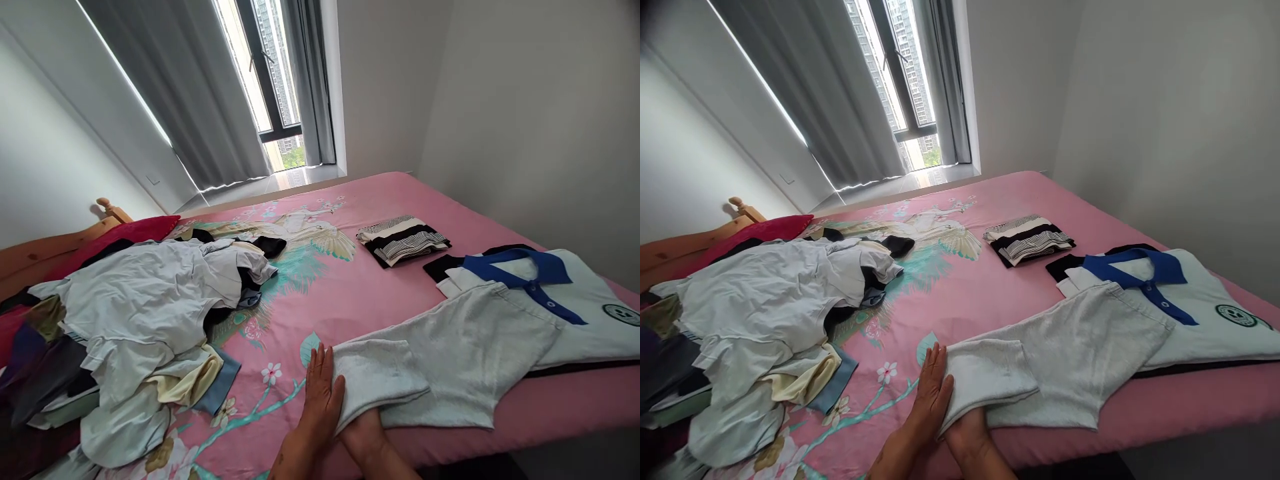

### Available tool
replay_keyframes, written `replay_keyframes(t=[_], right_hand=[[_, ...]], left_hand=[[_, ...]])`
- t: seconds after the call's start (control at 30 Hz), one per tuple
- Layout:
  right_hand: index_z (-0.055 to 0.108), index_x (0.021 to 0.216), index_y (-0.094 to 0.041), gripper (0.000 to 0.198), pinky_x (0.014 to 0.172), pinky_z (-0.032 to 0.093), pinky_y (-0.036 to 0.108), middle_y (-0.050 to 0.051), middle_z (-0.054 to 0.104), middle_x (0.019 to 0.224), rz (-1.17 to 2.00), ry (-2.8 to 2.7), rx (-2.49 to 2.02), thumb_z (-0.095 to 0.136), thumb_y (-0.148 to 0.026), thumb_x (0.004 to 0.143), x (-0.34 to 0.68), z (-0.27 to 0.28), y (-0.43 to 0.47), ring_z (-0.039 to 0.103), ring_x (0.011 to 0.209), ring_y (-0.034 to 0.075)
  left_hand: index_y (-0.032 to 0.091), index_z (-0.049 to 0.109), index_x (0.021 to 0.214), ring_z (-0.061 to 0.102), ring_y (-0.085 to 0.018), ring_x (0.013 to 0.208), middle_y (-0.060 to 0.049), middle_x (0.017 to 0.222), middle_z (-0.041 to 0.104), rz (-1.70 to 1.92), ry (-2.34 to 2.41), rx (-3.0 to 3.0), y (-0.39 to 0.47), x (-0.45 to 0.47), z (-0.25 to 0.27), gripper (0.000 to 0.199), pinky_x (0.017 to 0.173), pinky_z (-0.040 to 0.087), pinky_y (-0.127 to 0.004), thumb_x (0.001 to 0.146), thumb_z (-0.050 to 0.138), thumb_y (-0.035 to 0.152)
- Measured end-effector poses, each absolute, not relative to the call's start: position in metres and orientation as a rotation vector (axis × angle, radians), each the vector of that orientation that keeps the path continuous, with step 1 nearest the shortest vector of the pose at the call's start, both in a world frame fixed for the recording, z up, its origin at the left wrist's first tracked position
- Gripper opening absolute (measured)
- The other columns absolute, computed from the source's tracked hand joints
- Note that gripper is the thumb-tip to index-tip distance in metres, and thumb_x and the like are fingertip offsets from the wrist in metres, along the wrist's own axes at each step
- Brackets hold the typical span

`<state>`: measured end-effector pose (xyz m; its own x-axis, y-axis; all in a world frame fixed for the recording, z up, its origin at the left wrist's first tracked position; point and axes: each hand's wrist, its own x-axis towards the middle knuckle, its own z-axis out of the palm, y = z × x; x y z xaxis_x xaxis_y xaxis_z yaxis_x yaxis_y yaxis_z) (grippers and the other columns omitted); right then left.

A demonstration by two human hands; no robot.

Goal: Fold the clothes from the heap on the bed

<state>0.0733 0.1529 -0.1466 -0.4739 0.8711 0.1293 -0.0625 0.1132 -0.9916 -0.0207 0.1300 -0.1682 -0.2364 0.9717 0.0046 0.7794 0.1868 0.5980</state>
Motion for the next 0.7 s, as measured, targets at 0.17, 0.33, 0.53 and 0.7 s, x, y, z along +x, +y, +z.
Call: replay_keyframes(t=[0.17,0.33,0.53,0.7], right_hand=[[0.064,0.094,-0.026,0.05,0.091,0.046,0.046,0.007,0.065,0.107,2.1,-0.757,-0.789,0.031,-0.061,0.081,0.131,-0.162,0.138,0.06,0.102,0.024],[0.062,0.086,-0.02,0.048,0.053,0.051,0.032,0.009,0.067,0.087,2.233,-0.865,-1.29,0.052,-0.063,0.067,0.221,-0.161,0.151,0.065,0.072,0.022],[0.058,0.084,-0.022,0.042,0.07,0.046,0.03,0.003,0.063,0.08,1.199,-1.815,-1.589,0.04,-0.06,0.08,0.257,-0.139,0.209,0.059,0.076,0.02],[0.061,0.092,-0.018,0.046,0.076,0.042,0.035,0.01,0.065,0.089,0.979,-1.982,-1.742,0.044,-0.058,0.079,0.229,-0.144,0.239,0.06,0.087,0.025]], left_hand=[[0.018,0.022,0.144,0.003,-0.027,0.142,-0.009,0.154,0.013,0.544,2.165,1.926,0.125,-0.021,-0.179,0.063,0.113,0.018,-0.051,0.089,0.04,0.042],[0.022,0.021,0.145,0.003,-0.032,0.141,-0.01,0.155,0.011,0.458,2.233,2.04,0.123,-0.016,-0.179,0.071,0.112,0.019,-0.054,0.085,0.046,0.051],[0.023,0.018,0.145,0.003,-0.031,0.141,-0.009,0.155,0.009,0.429,2.249,2.059,0.122,-0.016,-0.178,0.072,0.112,0.019,-0.053,0.085,0.044,0.054],[0.017,0.014,0.146,0.003,-0.03,0.141,-0.011,0.154,0.012,0.448,2.255,2.086,0.121,-0.017,-0.182,0.077,0.112,0.02,-0.052,0.085,0.043,0.054]])
